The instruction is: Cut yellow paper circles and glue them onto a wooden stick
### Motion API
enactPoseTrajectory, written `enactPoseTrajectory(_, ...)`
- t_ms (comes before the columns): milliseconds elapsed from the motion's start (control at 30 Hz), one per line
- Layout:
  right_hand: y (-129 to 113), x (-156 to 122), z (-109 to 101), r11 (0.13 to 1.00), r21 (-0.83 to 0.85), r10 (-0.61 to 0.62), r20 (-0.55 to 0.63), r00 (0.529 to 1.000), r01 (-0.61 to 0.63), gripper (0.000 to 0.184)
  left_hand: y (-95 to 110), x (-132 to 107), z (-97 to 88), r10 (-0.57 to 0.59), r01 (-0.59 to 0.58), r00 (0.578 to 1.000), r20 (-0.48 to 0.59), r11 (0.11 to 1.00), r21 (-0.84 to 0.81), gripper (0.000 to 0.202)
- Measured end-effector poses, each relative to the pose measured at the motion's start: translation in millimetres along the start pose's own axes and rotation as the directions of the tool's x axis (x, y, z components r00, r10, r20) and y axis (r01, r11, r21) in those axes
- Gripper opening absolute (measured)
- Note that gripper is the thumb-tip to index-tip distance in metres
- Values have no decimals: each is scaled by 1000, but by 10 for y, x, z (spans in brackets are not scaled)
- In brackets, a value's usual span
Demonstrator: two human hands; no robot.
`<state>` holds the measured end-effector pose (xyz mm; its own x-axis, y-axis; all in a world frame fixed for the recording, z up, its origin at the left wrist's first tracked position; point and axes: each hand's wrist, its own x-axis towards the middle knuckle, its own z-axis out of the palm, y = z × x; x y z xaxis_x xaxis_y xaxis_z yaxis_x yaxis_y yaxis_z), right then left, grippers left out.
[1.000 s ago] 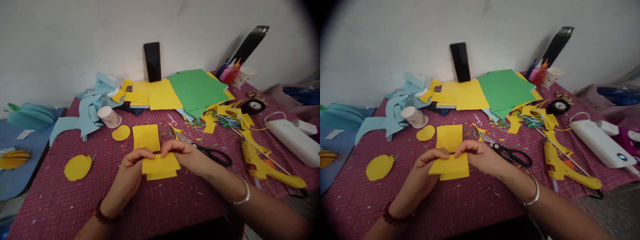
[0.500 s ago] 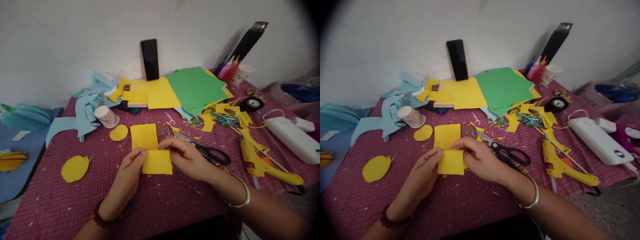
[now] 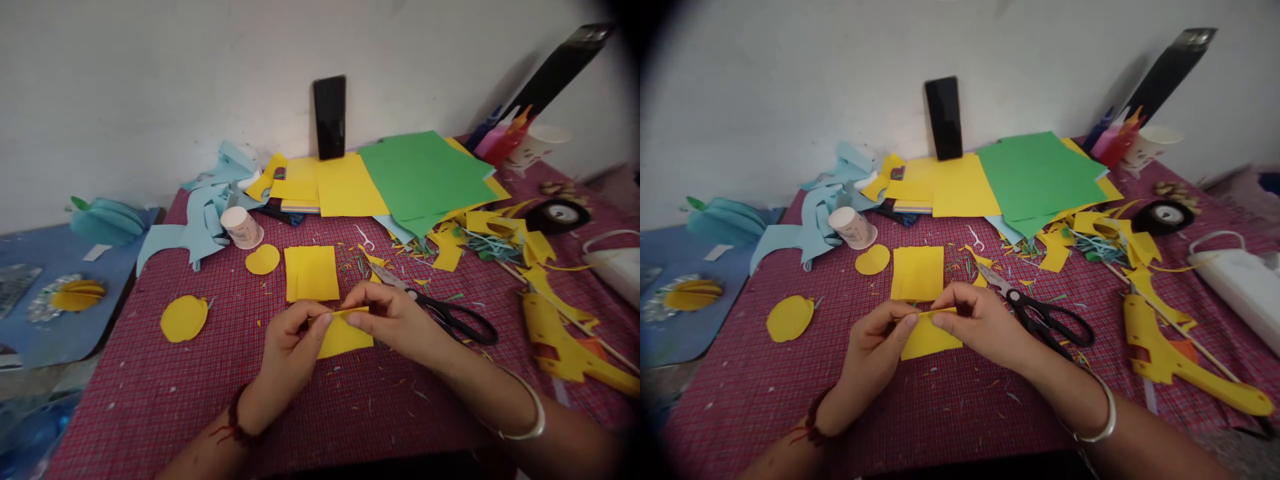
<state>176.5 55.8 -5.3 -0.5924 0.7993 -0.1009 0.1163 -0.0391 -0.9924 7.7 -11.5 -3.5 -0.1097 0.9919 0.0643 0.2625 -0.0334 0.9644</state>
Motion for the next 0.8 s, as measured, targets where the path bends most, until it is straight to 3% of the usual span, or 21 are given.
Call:
enactPoseTrajectory(100, 17, 27, 8, 991, 117, 71, -33, 997, -67, 19, 20, 82, -149, 19, -20, 1000, 12, 999, 31, 13)
enactPoseTrajectory(167, 32, 47, 5, 980, 176, 114, -97, 989, -95, 19, 16, 193, -355, 79, -74, 997, -19, 980, 185, 19)
enactPoseTrajectory(200, 40, 56, 2, 973, 210, 129, -125, 984, -101, 18, -4, 256, -479, 140, -106, 987, -74, 934, 341, 20)
enactPoseTrajectory(300, 62, 71, -3, 955, 282, 142, -152, 978, -94, 16, -141, 418, -827, 263, -84, 962, -76, 549, 832, 29)
enactPoseTrajectory(367, 72, 72, -1, 946, 311, 142, -133, 981, -95, 16, -271, 489, -965, 242, -14, 967, -77, 350, 937, 42)
enactPoseTrajectory(433, 74, 71, 5, 941, 324, 144, -117, 983, -99, 16, -395, 547, -1012, 233, 18, 970, -76, 242, 970, 47)
enactPoseTrajectory(500, 69, 68, 12, 940, 324, 150, -114, 982, -106, 17, -489, 616, -1003, 250, 10, 966, -63, 210, 978, 43)
enactPoseTrajectory(633, 51, 66, 26, 932, 337, 174, -92, 981, -133, 18, -533, 714, -954, 344, -21, 936, -66, 243, 970, 29)
enactPoseTrajectory(733, 49, 65, 36, 926, 353, 170, -82, 982, -131, 15, -440, 613, -870, 494, -84, 864, -94, 326, 942, 28)
enactPoseTrajectory(800, 59, 65, 39, 941, 330, 123, -117, 986, -78, 17, -358, 465, -764, 587, -207, 805, -86, 414, 886, 29)
